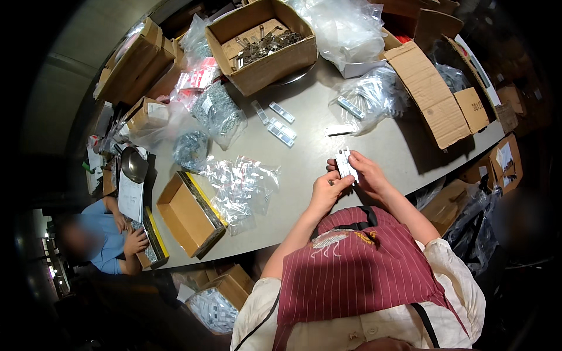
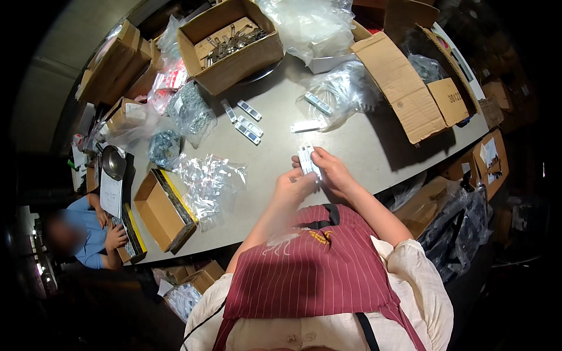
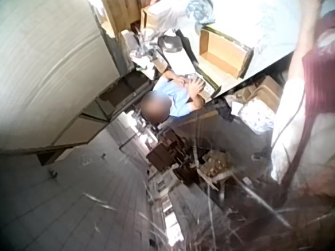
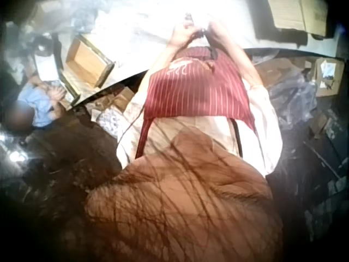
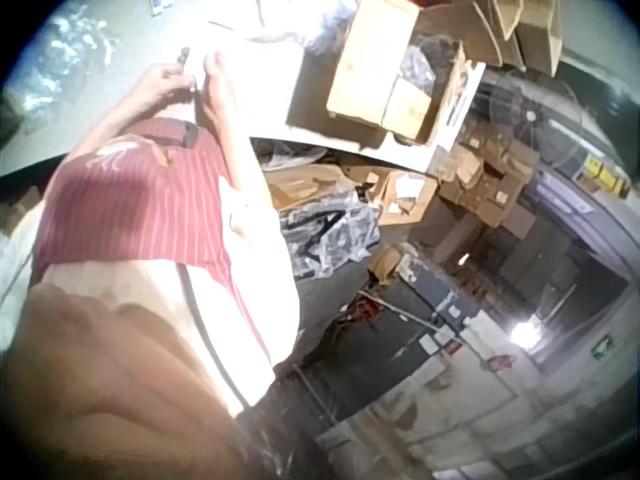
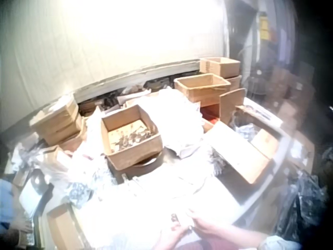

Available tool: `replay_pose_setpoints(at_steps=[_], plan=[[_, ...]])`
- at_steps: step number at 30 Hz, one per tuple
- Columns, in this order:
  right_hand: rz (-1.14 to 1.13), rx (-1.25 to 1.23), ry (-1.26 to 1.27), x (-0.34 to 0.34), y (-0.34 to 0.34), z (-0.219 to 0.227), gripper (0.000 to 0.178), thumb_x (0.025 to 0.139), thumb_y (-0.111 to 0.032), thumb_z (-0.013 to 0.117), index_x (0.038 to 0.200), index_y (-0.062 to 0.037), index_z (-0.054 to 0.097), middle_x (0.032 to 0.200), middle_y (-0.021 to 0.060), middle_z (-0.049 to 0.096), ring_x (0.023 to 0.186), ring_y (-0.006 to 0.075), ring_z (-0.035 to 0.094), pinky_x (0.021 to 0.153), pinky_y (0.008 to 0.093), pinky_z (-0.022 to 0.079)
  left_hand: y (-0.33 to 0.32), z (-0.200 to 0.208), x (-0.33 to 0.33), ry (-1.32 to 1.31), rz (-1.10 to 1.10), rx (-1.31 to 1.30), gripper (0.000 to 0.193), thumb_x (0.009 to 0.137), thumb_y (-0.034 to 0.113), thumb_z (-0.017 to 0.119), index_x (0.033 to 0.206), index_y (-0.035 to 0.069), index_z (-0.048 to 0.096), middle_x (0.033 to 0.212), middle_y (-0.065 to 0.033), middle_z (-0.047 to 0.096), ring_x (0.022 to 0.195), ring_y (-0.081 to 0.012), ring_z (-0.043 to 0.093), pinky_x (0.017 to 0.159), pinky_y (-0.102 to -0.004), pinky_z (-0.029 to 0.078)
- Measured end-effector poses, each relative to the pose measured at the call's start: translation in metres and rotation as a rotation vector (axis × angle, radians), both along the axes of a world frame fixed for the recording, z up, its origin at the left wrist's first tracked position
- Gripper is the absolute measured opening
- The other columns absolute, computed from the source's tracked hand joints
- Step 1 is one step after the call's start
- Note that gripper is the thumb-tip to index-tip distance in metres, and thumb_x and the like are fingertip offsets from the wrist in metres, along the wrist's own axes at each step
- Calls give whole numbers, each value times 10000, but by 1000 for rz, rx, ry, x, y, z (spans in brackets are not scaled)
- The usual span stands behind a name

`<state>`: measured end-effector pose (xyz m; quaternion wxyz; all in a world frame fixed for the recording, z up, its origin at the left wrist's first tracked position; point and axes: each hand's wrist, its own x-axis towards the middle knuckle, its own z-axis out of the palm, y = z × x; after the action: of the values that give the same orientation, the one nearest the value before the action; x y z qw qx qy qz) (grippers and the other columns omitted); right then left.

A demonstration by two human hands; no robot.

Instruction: The person picks small metal hardware pieces from a table, places them into clear plastic bags, and then puts the filled bags into a cardboard box. The person repeats this process with multiple items.

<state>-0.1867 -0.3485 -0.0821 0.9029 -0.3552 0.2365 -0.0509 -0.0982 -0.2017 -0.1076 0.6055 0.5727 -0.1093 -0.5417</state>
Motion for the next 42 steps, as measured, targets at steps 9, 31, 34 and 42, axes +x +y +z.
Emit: replay_pose_setpoints(at_steps=[9,31,34,42], plan=[[-183,-538,164,-9,-38,-38,267,1046,-235,579,1170,-17,488,945,103,681,765,120,613,693,311,557,-3,-24,43,-321,266,179,422,923,413,732,755,29,679,583,40,530,536,-53,463,498,-266,357],[8,-420,83,-8,-8,-27,222,1038,-271,609,1007,-53,641,887,-29,593,804,58,510,723,243,421,1,10,0,-855,-388,69,407,997,381,635,864,-4,614,708,-105,650,632,-162,617,600,-343,473],[53,-422,73,-9,-10,-25,241,1034,-288,617,968,-58,642,844,-50,573,763,42,486,673,238,404,1,-2,-9,-352,-268,-73,376,974,351,675,823,12,615,700,-46,622,591,-110,545,563,-289,417],[183,-440,-7,-7,-14,-1,263,1027,-319,628,938,-72,648,826,-69,556,750,26,472,649,229,392,9,31,-5,232,-140,-70,293,923,231,744,727,90,580,607,52,478,455,-15,334,428,-218,208]])
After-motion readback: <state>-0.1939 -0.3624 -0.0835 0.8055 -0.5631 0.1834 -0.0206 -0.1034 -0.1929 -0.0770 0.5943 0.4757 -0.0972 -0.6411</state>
